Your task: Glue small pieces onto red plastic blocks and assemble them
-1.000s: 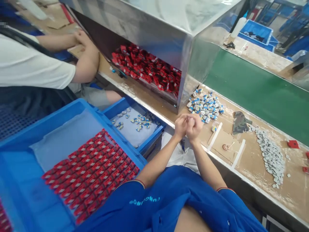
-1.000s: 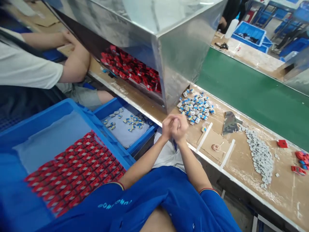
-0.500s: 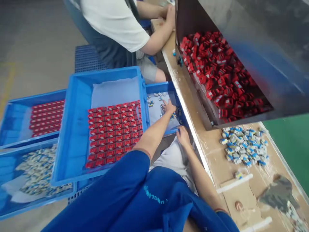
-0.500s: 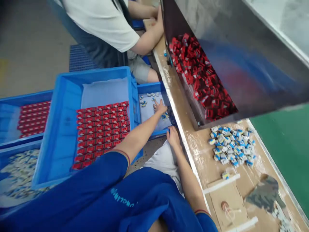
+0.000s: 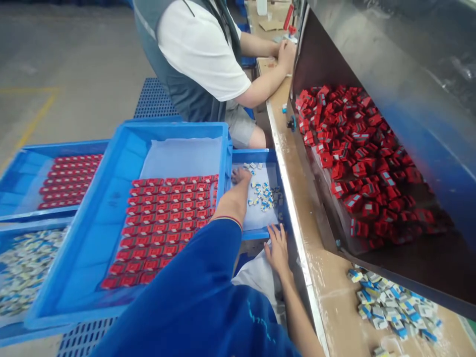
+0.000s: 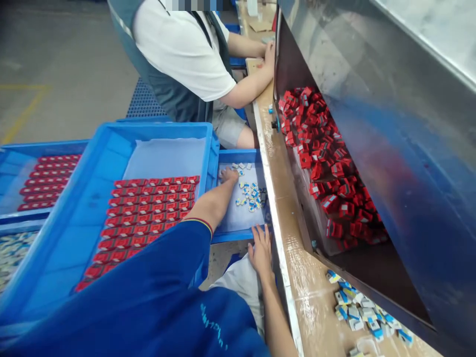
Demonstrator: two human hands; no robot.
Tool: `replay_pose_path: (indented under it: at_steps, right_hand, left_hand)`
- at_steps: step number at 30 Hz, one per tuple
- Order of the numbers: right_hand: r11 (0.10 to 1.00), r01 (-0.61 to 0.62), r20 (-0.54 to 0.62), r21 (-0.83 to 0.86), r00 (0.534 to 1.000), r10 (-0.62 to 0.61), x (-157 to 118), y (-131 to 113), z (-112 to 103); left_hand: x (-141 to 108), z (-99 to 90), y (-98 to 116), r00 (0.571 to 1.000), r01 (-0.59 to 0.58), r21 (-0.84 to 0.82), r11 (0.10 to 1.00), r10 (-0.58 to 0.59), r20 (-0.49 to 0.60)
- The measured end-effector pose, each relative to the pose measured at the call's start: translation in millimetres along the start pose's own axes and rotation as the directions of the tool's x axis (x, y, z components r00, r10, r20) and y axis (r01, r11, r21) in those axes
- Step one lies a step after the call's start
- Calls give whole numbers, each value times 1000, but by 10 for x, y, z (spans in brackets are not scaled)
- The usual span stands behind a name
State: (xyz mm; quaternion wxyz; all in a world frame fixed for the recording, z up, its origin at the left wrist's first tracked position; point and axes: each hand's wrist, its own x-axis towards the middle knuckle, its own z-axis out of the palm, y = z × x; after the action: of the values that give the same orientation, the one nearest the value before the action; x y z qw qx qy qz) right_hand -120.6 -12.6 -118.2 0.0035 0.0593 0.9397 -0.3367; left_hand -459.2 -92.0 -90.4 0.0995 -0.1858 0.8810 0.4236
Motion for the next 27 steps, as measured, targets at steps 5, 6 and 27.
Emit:
replay_pose_path:
  at_steps: [5,6,27]
  right_hand:
    - [1000,-14,3,18,1000,14,-15,19,4]
    - [1000,-13,8,21,1000,12,-16,24,1]
    - [999,-14,78,49,997,10,29,67,-127]
  left_hand:
    - [-235,378,58,993,-26,241,970,-2,115]
    - [-229,404,89,992,-51,264,963,19,123]
    - [-788,338,-603,959,-156,227,961,92,269]
